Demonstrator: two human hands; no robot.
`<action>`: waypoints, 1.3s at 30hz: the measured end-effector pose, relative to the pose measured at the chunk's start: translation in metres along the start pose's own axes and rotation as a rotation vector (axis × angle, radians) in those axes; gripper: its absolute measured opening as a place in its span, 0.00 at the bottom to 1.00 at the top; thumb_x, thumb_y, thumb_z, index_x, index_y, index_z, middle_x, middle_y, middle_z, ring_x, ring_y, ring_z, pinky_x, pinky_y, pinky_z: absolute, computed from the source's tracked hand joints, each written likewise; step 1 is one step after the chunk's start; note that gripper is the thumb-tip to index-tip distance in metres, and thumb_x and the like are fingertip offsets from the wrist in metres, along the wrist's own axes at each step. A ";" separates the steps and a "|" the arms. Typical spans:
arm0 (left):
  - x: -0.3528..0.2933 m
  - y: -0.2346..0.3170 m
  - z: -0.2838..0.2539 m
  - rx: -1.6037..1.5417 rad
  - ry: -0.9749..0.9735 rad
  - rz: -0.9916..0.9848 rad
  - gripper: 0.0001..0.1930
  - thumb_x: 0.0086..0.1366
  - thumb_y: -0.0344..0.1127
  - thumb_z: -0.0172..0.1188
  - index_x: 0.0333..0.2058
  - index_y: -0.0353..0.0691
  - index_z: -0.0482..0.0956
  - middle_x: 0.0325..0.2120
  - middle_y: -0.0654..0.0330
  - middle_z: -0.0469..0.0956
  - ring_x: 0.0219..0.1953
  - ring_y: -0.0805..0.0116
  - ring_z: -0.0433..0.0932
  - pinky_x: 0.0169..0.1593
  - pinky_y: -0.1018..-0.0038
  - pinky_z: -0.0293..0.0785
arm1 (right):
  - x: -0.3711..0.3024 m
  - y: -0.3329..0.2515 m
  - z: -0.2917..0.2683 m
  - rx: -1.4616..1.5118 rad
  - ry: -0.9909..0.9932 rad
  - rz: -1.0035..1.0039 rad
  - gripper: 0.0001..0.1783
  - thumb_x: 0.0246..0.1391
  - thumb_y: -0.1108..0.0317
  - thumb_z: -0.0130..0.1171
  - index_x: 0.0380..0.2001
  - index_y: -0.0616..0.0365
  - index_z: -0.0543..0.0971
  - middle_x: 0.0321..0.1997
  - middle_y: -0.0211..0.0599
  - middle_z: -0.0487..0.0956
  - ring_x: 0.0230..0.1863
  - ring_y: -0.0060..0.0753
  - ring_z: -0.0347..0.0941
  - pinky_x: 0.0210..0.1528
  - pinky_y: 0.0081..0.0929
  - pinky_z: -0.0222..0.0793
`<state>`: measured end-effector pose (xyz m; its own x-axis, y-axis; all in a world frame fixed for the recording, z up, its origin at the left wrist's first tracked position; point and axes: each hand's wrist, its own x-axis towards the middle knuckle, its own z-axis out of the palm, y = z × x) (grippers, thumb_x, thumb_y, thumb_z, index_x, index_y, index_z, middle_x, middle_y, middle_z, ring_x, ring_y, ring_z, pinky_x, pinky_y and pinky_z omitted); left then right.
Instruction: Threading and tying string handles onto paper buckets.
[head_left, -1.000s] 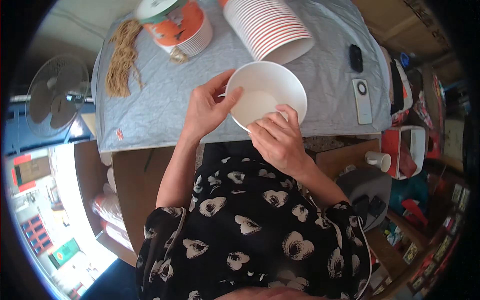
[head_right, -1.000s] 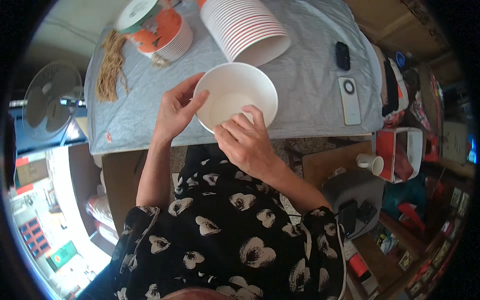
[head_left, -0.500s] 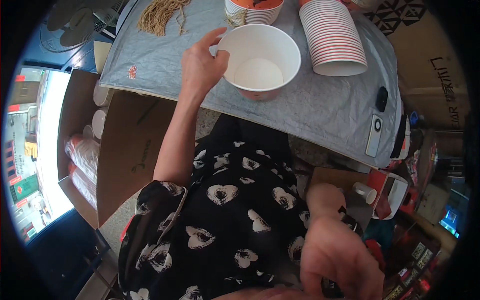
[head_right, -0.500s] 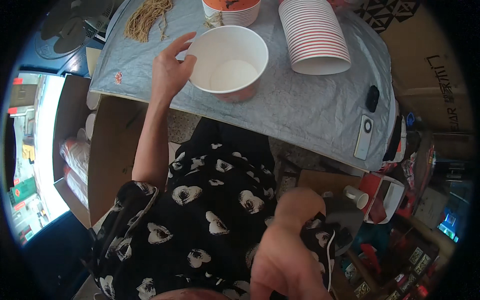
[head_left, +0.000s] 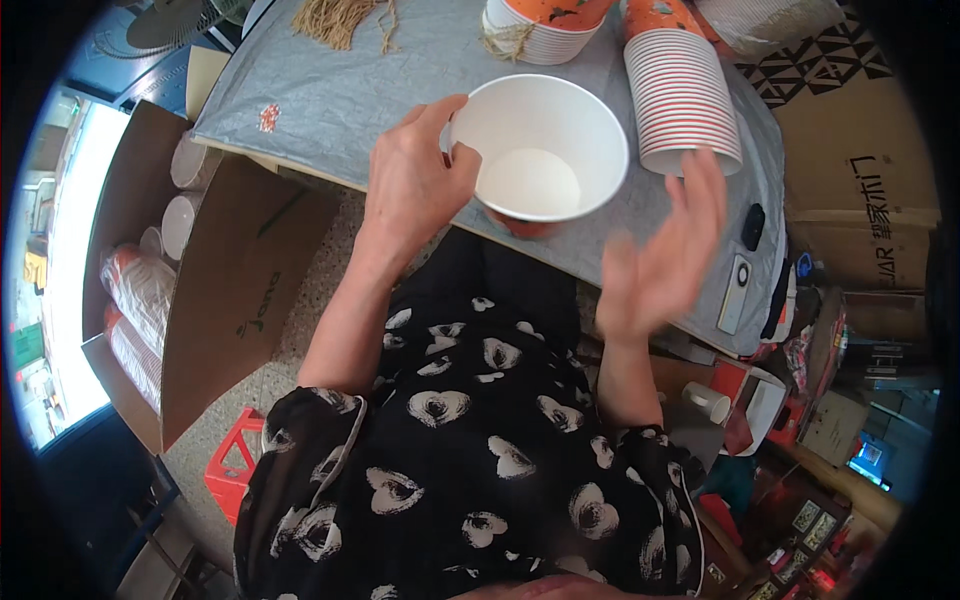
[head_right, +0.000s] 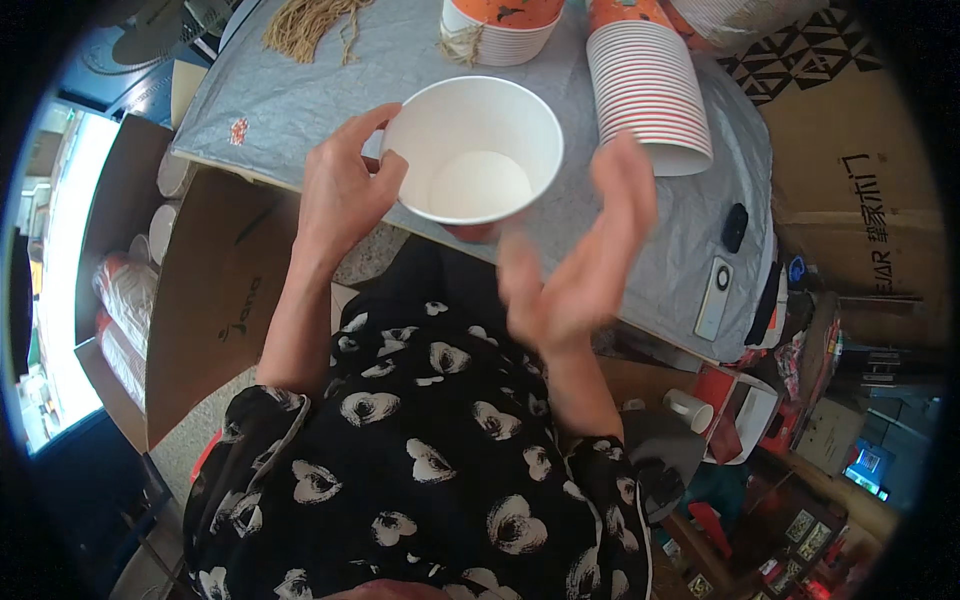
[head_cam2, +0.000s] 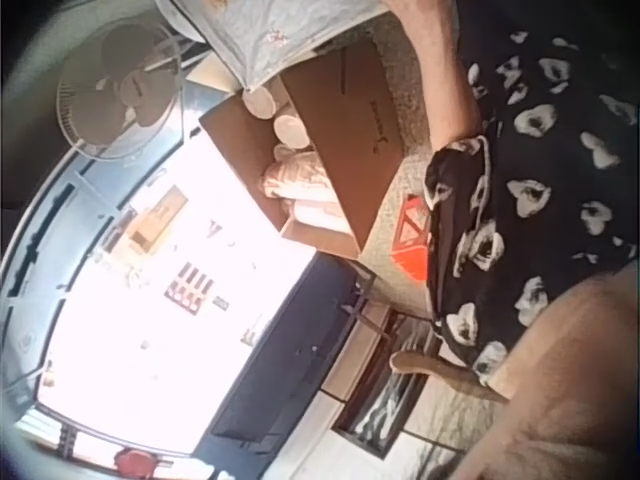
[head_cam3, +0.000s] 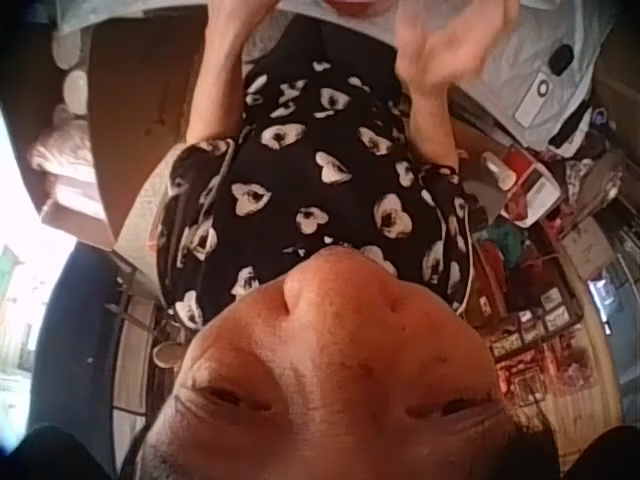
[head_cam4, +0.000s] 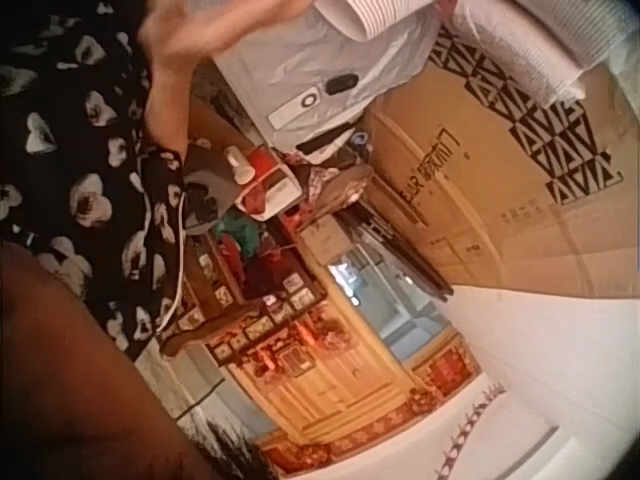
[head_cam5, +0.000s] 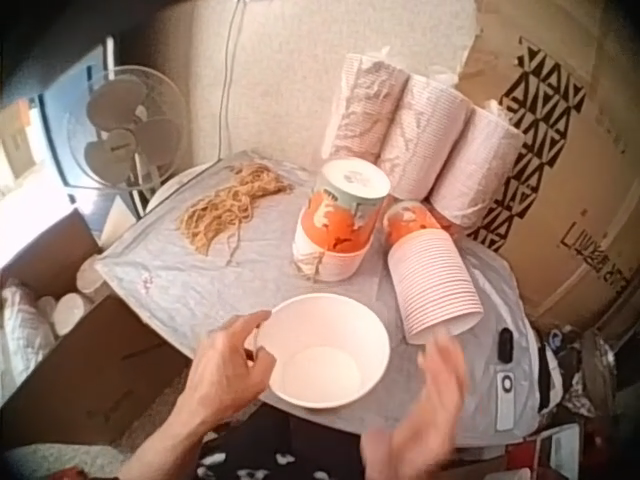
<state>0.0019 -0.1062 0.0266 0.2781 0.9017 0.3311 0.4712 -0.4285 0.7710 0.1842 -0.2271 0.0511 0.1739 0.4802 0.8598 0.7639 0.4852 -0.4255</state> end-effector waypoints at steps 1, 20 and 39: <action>-0.007 0.002 -0.002 -0.067 -0.018 -0.048 0.20 0.55 0.30 0.57 0.48 0.33 0.80 0.38 0.44 0.82 0.29 0.50 0.84 0.39 0.61 0.80 | -0.003 0.013 0.008 -0.006 -0.046 0.216 0.44 0.51 0.59 0.63 0.66 0.72 0.60 0.69 0.60 0.60 0.67 0.48 0.62 0.67 0.43 0.59; 0.053 -0.047 0.018 -0.500 -0.492 -0.107 0.16 0.65 0.34 0.60 0.50 0.38 0.82 0.38 0.58 0.84 0.39 0.73 0.82 0.45 0.73 0.79 | -0.007 0.017 0.043 0.345 -0.290 0.724 0.28 0.57 0.70 0.43 0.59 0.68 0.72 0.63 0.52 0.73 0.66 0.43 0.67 0.69 0.37 0.58; 0.058 -0.053 0.021 -0.402 -0.457 -0.053 0.13 0.64 0.38 0.63 0.44 0.39 0.84 0.33 0.60 0.85 0.34 0.76 0.81 0.38 0.76 0.78 | -0.007 0.017 0.047 0.360 -0.359 0.587 0.28 0.53 0.71 0.41 0.57 0.67 0.73 0.66 0.54 0.69 0.67 0.45 0.66 0.69 0.40 0.59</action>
<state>0.0103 -0.0325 -0.0065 0.6358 0.7667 0.0886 0.1658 -0.2478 0.9545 0.1669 -0.1883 0.0244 0.2289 0.9094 0.3472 0.3491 0.2563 -0.9014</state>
